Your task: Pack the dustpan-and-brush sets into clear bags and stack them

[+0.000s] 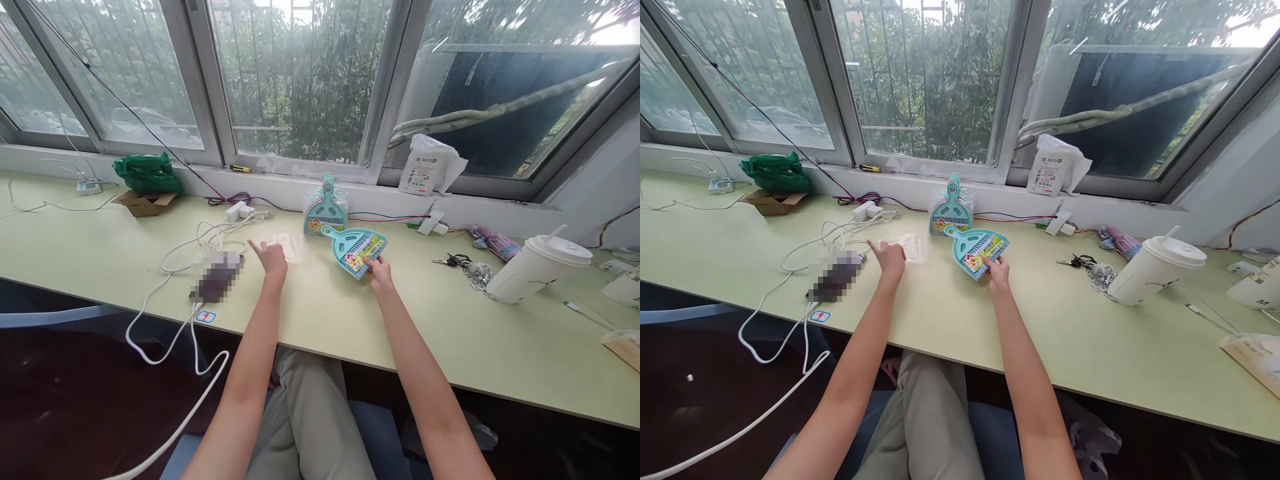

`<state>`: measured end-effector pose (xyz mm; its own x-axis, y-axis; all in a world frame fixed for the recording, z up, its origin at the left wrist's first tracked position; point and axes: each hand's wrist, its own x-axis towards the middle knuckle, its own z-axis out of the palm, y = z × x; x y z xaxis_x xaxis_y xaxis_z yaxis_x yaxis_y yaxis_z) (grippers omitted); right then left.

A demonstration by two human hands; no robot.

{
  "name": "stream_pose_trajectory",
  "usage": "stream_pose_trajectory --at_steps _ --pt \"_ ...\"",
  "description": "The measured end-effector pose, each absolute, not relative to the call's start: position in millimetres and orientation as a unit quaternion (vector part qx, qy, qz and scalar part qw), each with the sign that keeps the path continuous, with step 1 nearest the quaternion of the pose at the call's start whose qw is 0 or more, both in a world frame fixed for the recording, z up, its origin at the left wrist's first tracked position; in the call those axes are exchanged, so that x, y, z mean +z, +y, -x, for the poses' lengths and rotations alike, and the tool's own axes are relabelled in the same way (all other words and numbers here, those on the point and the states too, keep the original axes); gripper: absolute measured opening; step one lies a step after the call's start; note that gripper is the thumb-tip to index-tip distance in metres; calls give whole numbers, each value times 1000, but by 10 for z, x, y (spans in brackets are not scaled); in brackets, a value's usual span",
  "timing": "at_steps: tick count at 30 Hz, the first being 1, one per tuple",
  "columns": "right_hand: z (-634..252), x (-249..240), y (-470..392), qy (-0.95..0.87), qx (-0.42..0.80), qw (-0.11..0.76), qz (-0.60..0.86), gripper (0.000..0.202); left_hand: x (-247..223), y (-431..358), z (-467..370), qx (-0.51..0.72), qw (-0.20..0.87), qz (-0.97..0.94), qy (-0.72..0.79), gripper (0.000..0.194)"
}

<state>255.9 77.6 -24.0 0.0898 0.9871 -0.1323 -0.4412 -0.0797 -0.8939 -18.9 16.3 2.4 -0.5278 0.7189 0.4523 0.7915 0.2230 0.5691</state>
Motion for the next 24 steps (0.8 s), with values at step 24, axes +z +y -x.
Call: stream_pose_trajectory --at_steps 24 --pt "-2338 -171 614 -419 622 513 418 33 -121 239 161 -342 -60 496 -796 28"
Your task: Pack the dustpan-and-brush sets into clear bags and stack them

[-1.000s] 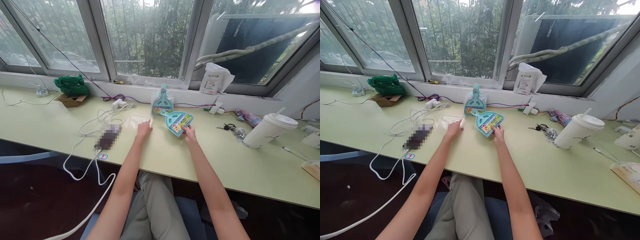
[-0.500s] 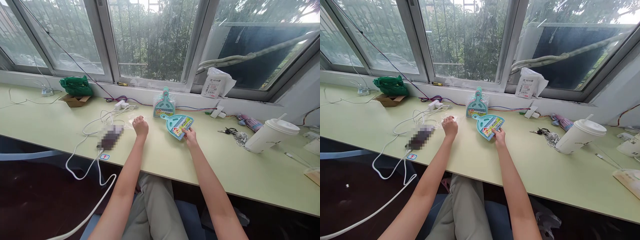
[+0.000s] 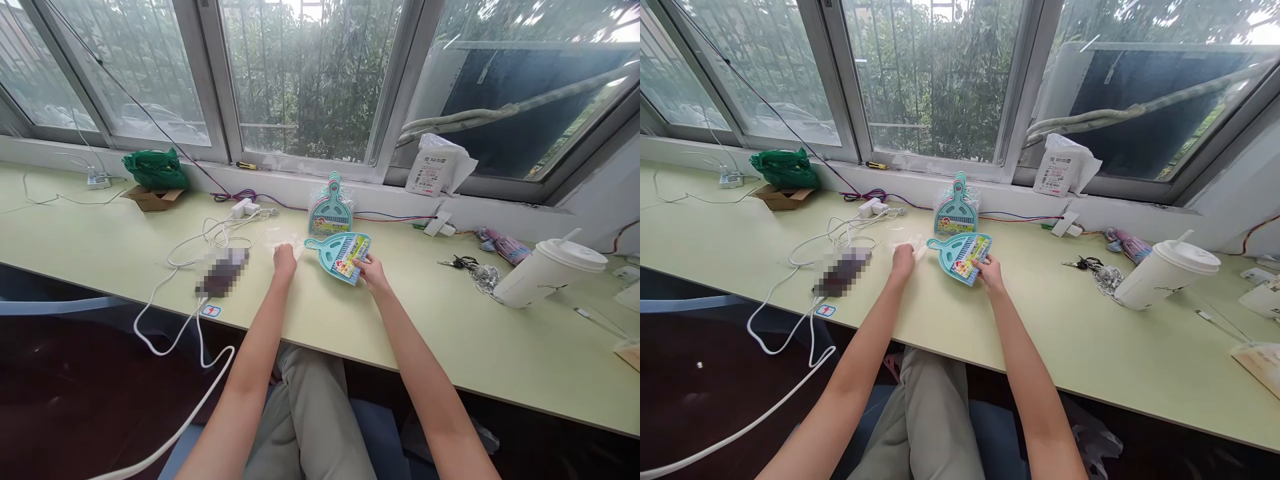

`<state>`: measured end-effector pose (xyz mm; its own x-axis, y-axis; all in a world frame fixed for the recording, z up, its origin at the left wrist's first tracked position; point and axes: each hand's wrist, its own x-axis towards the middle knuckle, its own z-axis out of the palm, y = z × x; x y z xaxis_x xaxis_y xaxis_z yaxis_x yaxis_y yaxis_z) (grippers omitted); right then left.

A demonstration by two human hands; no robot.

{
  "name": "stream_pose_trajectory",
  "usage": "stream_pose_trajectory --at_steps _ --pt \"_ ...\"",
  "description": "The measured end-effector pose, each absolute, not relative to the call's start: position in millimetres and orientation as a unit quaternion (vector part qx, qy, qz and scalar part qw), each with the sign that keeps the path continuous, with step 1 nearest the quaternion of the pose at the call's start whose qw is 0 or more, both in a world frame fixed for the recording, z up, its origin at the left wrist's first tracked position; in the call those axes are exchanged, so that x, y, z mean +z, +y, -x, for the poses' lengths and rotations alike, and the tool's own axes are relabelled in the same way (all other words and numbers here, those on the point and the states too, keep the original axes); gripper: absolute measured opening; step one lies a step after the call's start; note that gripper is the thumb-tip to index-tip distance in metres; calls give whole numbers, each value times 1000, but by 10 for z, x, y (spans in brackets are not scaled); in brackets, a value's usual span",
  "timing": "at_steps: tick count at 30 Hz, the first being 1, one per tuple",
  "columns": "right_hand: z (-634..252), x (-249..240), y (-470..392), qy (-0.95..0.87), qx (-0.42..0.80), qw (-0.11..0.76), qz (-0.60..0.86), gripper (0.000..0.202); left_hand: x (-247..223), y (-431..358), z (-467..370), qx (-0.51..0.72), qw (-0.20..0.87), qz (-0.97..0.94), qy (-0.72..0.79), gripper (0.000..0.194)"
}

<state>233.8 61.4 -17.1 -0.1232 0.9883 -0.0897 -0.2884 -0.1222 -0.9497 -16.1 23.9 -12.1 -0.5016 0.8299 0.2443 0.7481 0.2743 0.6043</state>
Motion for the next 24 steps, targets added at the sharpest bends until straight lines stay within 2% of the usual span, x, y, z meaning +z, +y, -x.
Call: stream_pose_trajectory --at_steps 6,9,14,18,24 --pt "-2251 -159 557 -433 630 498 409 31 -32 222 114 307 -9 -503 808 42" --pt "-2239 -128 529 -427 635 499 406 32 -13 222 71 344 -48 -509 787 48" --pt "-2279 -77 509 -408 620 518 426 33 -13 220 129 424 -72 -481 764 46" --pt "-2261 -76 496 -410 612 524 427 33 -24 263 100 471 -47 -523 709 41" --pt "-2179 -175 520 -394 624 535 412 30 -51 304 -231 469 25 -693 546 31"
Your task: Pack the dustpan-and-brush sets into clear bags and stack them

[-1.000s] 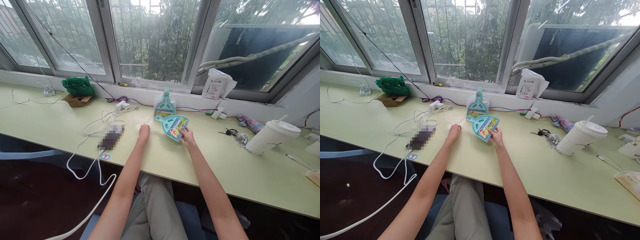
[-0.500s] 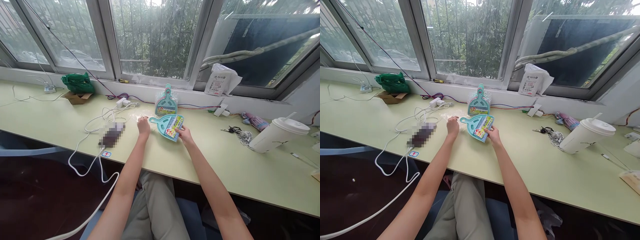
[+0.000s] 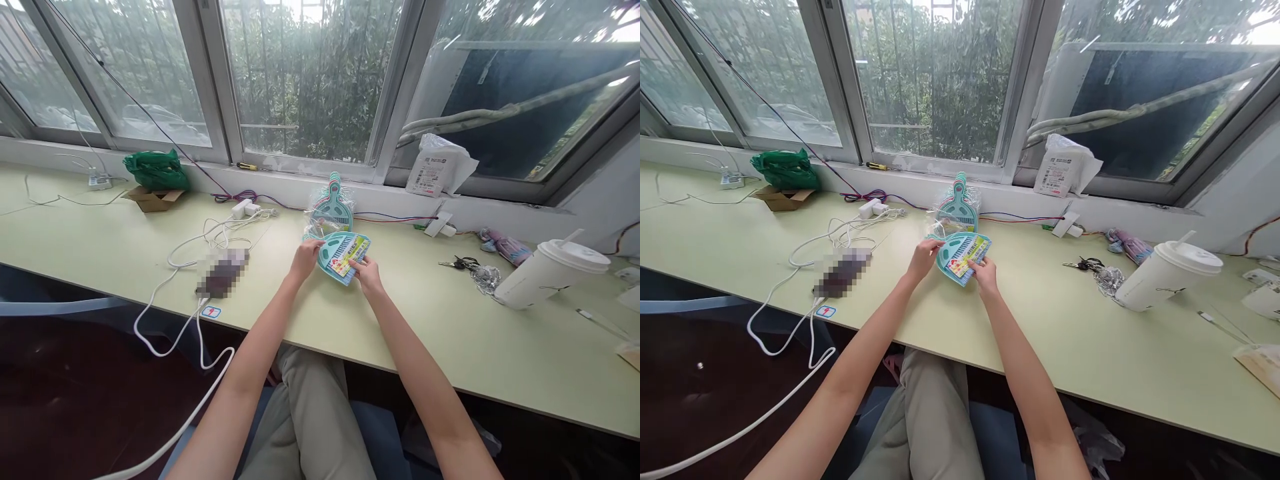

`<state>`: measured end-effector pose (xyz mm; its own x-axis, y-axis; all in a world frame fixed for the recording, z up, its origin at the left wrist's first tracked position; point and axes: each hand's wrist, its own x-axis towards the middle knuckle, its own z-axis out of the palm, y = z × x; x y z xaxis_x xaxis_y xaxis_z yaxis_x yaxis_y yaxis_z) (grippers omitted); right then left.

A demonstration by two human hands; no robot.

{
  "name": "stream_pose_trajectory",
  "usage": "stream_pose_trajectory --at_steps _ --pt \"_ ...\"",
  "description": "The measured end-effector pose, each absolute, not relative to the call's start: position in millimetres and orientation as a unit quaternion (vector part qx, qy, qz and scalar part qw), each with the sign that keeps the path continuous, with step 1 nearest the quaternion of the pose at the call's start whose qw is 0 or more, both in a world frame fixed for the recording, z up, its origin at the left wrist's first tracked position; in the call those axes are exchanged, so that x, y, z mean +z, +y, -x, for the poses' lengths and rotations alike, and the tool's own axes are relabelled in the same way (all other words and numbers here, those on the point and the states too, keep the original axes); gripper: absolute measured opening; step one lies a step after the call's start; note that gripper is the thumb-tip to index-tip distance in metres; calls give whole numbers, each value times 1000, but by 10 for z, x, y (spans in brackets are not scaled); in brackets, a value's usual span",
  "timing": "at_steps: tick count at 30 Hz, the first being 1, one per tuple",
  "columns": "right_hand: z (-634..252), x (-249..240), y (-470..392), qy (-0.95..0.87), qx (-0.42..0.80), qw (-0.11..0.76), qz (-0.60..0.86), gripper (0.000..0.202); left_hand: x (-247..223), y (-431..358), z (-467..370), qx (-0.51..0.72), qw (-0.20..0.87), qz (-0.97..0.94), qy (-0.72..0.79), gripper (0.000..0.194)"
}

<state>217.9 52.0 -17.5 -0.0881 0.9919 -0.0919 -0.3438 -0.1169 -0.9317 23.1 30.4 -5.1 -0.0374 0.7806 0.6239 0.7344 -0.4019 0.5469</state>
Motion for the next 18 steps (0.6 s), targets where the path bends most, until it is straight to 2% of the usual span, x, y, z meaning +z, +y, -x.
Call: stream_pose_trajectory --at_steps 4,7,8,10,12,14,18 --pt "-2186 -234 573 -335 634 575 394 24 12 221 -377 540 -13 -661 521 31" --pt "-2195 -236 590 -320 640 602 355 27 61 210 -369 670 -9 -514 536 69" --pt "-2195 -231 590 -320 640 608 344 28 66 229 -345 713 28 -456 533 81" --pt "-2189 -217 584 -325 641 614 328 31 58 292 -281 765 184 -363 499 86" --pt "-2178 -204 574 -337 644 607 322 33 35 358 -227 749 387 -324 429 75" --pt "-2162 -196 562 -356 647 593 322 35 11 394 -220 696 518 -339 363 64" --pt "-2131 -182 522 -375 638 589 325 39 -31 357 -368 639 561 -409 332 55"
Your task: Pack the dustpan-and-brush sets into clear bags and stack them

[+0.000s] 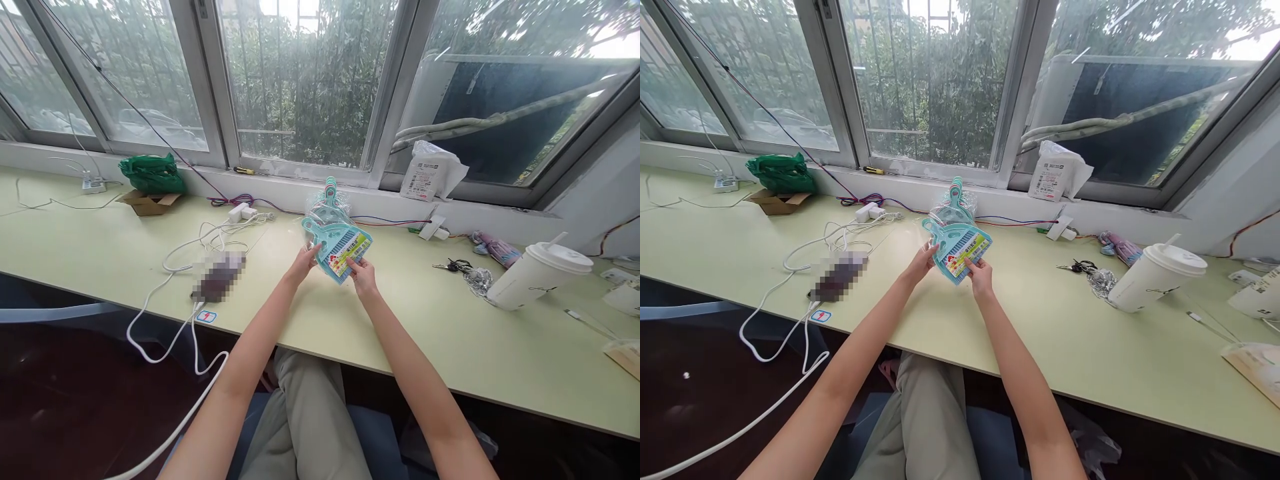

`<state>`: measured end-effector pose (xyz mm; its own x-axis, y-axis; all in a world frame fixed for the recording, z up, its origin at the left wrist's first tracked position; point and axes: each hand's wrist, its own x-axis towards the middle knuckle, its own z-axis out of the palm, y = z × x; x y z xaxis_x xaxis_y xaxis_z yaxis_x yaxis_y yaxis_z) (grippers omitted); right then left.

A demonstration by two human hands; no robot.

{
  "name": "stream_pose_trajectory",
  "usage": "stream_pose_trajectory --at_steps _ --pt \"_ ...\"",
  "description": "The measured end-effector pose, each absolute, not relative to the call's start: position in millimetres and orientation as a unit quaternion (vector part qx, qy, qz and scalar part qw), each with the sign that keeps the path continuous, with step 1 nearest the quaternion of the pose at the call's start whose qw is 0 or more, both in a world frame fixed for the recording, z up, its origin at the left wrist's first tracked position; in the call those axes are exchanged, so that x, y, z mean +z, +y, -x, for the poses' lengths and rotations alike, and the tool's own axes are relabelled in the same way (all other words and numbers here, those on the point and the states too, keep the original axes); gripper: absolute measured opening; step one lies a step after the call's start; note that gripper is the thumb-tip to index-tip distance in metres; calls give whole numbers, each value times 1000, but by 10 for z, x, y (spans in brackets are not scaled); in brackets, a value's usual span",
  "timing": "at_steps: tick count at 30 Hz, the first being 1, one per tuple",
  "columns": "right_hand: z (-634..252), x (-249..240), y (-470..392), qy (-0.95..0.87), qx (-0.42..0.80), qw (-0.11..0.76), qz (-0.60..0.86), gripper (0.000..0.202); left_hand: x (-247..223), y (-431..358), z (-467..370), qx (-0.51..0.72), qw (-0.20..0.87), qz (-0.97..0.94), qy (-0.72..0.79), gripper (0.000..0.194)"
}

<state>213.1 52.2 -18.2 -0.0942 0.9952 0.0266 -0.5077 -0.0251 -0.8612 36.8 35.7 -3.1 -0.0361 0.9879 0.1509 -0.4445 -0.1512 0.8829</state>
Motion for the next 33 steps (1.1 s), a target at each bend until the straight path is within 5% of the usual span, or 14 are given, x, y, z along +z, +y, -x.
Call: stream_pose_trajectory --at_steps 6,17,33 --pt "-2118 -71 418 -389 588 622 339 42 -84 331 -556 624 563 -431 329 48" --pt "-2199 -9 494 -416 675 511 333 30 10 284 -477 626 530 -437 371 57" --pt "-2198 68 416 -395 599 626 304 45 6 211 -707 543 593 -490 337 54"
